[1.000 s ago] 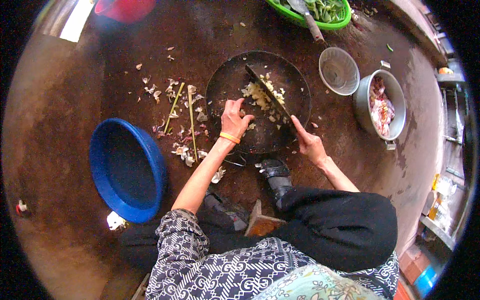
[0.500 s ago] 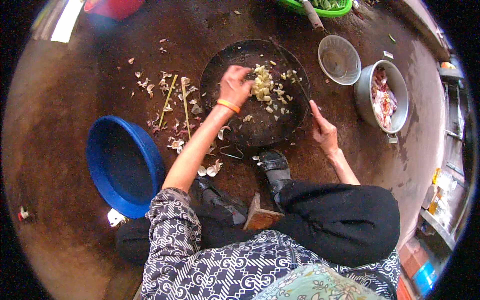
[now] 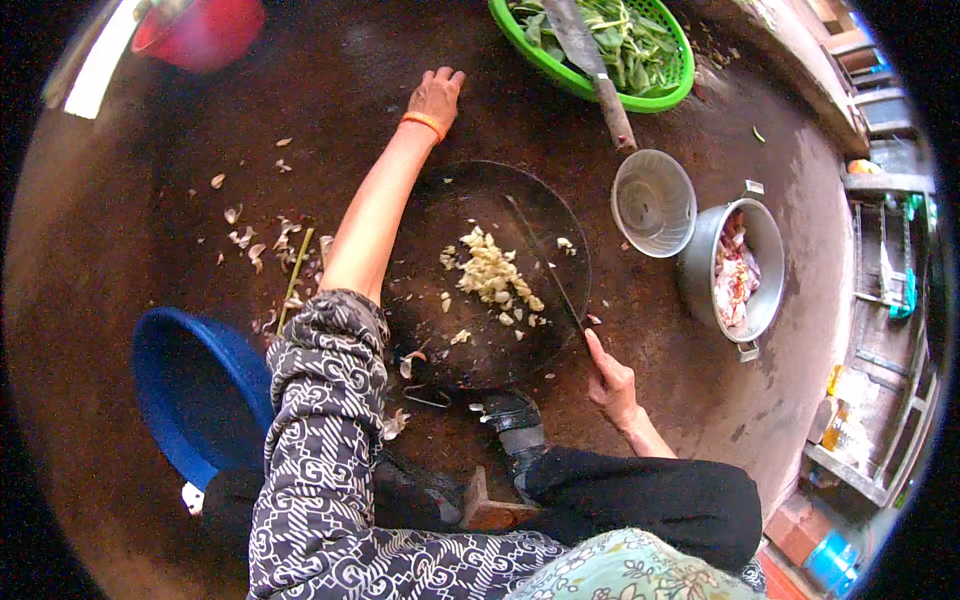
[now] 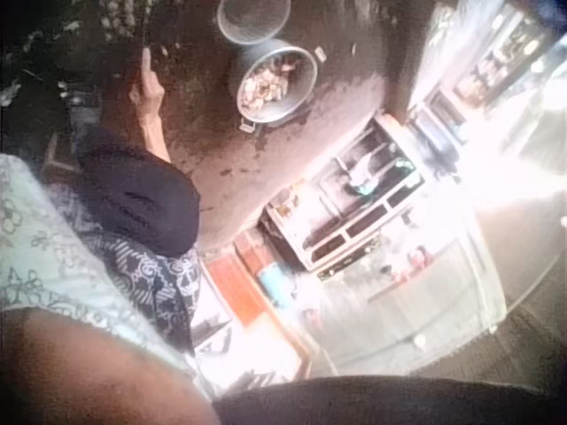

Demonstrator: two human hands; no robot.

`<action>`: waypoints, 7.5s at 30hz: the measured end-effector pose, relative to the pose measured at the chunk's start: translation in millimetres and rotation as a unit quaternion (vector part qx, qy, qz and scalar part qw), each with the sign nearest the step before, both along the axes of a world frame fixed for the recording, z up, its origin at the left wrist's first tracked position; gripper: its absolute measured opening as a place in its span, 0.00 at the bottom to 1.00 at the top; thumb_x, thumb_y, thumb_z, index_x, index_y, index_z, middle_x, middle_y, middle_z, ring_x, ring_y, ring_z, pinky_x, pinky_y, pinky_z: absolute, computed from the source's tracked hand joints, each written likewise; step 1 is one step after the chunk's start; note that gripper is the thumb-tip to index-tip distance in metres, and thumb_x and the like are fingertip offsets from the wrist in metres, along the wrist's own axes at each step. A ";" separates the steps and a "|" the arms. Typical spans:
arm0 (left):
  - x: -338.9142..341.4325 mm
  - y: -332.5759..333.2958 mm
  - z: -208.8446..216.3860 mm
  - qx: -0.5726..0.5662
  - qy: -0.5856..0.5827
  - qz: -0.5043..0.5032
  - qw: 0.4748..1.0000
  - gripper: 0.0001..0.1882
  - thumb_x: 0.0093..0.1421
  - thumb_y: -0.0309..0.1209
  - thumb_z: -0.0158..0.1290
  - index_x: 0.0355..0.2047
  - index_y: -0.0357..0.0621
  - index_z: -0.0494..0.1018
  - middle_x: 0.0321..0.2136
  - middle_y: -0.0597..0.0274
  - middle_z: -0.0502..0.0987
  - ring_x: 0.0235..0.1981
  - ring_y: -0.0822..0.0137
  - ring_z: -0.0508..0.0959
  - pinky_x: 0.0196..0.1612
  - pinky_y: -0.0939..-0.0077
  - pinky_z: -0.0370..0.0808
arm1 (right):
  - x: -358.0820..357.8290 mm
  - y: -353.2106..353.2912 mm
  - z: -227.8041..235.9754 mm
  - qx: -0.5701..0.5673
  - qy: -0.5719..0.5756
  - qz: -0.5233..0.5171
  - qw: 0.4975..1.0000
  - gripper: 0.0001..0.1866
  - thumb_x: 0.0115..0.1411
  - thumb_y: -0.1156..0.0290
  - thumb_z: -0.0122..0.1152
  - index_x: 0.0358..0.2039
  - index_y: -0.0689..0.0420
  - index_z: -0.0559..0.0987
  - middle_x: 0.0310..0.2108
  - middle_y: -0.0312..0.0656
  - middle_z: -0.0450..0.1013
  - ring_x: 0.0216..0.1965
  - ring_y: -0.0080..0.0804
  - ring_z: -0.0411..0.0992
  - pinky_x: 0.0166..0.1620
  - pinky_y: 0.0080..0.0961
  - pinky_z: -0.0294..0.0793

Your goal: The person sits on the floor and chops garlic on a wooden board using a cleaver, then transfers the chopped garlic into a pot containing raw meat. They add salt and liquid seasoning from containers, then mix the contents by hand.

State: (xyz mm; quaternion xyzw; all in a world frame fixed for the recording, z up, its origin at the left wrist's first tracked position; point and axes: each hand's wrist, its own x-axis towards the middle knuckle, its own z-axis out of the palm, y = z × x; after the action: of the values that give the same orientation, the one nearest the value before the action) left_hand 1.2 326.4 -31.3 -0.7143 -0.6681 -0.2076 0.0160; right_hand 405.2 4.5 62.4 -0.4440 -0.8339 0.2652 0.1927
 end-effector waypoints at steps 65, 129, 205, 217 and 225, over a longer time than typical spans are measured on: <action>143.7 -296.2 56.0 -0.148 -0.249 0.012 0.957 0.58 0.22 0.41 0.76 0.56 0.38 0.62 0.47 0.46 0.67 0.52 0.47 0.67 0.57 0.60 0.68 | 7.4 -58.0 -2.1 -0.564 0.327 -0.152 0.743 0.30 0.67 0.69 0.52 0.68 0.41 0.58 0.33 0.34 0.76 0.19 0.16 0.70 0.17 0.11 0.64; 138.4 -414.6 64.7 -0.187 -0.306 0.158 0.920 0.58 0.28 0.36 0.76 0.61 0.37 0.58 0.48 0.46 0.63 0.50 0.47 0.68 0.56 0.62 0.69 | 52.4 -37.0 26.9 -0.431 0.136 -0.063 0.890 0.26 0.67 0.69 0.52 0.66 0.45 0.64 0.22 0.31 0.73 0.17 0.14 0.67 0.18 0.15 0.63; 603.2 -296.2 212.2 0.061 -0.170 -0.678 0.712 0.39 0.61 0.49 0.49 0.67 0.43 0.52 0.67 0.50 0.54 0.69 0.52 0.53 0.69 0.54 0.50 | 330.1 -161.9 183.2 0.050 -0.103 -0.512 0.851 0.35 0.46 0.77 0.65 0.58 0.42 0.73 0.36 0.46 0.78 0.37 0.44 0.78 0.42 0.36 0.78; 571.0 -206.8 180.0 0.037 -0.197 -0.530 0.824 0.27 0.60 0.36 0.52 0.59 0.41 0.65 0.61 0.46 0.64 0.65 0.52 0.60 0.67 0.58 0.56 | 325.9 -182.5 186.7 0.129 -0.097 -0.505 0.848 0.37 0.43 0.77 0.67 0.58 0.43 0.73 0.37 0.43 0.77 0.35 0.41 0.77 0.40 0.34 0.78; 372.0 -150.4 183.7 -0.085 0.039 -0.349 0.932 0.17 0.48 0.32 0.59 0.41 0.48 0.80 0.49 0.53 0.77 0.50 0.50 0.75 0.50 0.58 0.73 | 276.0 -186.9 132.1 0.065 -0.056 -0.415 0.906 0.30 0.46 0.76 0.65 0.53 0.45 0.76 0.37 0.44 0.77 0.35 0.43 0.77 0.39 0.34 0.78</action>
State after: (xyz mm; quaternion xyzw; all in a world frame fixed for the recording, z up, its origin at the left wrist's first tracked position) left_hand 373.2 175.9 152.3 -0.9088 -0.3903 -0.1148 -0.0922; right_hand 681.2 -182.4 194.6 -0.7505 -0.5991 0.0817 0.2669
